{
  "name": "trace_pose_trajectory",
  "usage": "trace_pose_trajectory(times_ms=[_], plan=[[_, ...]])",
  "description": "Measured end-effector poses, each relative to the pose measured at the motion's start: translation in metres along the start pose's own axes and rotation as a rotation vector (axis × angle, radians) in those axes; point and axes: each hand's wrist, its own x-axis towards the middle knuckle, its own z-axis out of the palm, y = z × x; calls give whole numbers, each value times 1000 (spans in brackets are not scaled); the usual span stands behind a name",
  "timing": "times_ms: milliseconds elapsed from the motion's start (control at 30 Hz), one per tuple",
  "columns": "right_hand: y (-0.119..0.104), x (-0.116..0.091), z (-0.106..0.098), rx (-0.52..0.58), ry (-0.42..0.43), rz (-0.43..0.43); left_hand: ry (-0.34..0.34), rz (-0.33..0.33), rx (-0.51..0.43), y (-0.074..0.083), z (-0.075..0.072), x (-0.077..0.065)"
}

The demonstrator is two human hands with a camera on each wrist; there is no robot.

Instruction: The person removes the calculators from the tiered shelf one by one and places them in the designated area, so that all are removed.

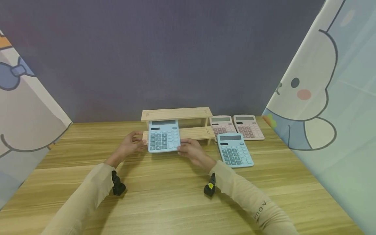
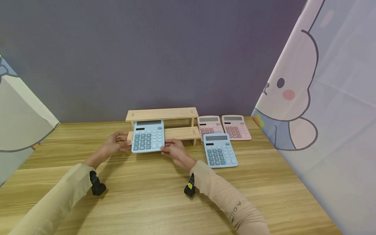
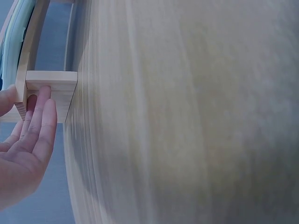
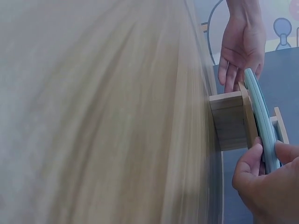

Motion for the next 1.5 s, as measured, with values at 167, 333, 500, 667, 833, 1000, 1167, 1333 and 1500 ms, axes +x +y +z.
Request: trace_pose_trajectory(times_ms=[167,333,500,667,833,1000,1167,1333,1500], plan=[[2,1,1,11,7,-8,3,4,2,-2,0,0],[2,1,1,33,7,-12,-1,6,2,-1,0,-1],[1,-1,1,65,0,-16,-2,6,6,-1,0,-1],[1,-2,1,67,3,-18,1,-5,11,-1,1,0],[2,-3,1,71,8,-22,-1,-11,0,-1,1,0],[3,-5,2,71,14,-24,1,-16,0,-2,2,1],[2,-10,2,66,4,-28,10,-25,-1,-1,2,1],[2,-14,1,53,-3,-34,14,-23,-6,-1,2,2],[4,-16,-1,52,-2,-36,12,-19,-11,-1,2,2]])
